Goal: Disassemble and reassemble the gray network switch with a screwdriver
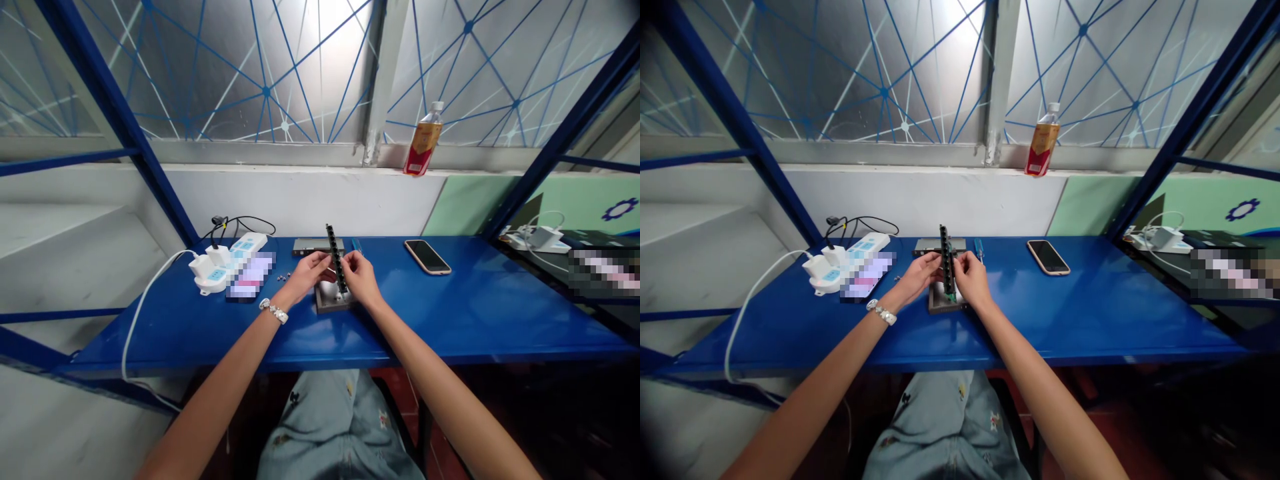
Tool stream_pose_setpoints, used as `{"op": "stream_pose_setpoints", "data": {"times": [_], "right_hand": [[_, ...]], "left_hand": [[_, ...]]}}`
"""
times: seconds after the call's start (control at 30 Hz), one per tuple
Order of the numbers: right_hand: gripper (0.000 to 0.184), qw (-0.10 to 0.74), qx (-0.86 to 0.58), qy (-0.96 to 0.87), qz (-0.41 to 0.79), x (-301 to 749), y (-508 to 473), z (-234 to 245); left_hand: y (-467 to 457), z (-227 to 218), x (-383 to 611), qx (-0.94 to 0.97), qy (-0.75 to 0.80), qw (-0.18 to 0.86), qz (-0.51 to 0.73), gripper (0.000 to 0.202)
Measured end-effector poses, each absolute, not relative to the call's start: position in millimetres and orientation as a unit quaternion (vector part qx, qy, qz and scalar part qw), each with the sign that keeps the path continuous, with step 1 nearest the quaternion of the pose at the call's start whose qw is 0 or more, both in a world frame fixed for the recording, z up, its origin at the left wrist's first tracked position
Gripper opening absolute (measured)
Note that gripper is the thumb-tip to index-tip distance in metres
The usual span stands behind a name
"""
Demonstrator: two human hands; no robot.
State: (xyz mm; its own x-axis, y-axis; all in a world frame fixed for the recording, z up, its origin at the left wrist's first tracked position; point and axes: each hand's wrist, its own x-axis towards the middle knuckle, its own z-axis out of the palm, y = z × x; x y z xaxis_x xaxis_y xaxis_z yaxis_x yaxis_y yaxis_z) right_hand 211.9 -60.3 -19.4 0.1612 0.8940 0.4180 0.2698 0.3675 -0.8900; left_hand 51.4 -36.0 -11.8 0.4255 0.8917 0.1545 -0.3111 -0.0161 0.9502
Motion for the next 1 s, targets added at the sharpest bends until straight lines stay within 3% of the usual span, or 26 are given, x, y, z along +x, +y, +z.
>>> {"op": "stream_pose_setpoints", "data": {"times": [0.23, 0.5, 1.0], "right_hand": [[0.039, 0.58, -0.419, -0.549, 0.432, 211.5, -59.9, -15.2], [0.048, 0.61, -0.377, -0.546, 0.434, 212.3, -61.3, -8.1], [0.025, 0.653, -0.326, -0.592, 0.342, 217.5, -65.4, -2.9]], "left_hand": [[-35.7, -12.2, 51.1, 0.548, 0.284, 0.634, 0.466, 0.05], [-38.4, -5.5, 52.3, 0.563, 0.286, 0.609, 0.48, 0.048], [-31.1, -5.6, 46.4, 0.556, 0.287, 0.573, 0.53, 0.038]]}}
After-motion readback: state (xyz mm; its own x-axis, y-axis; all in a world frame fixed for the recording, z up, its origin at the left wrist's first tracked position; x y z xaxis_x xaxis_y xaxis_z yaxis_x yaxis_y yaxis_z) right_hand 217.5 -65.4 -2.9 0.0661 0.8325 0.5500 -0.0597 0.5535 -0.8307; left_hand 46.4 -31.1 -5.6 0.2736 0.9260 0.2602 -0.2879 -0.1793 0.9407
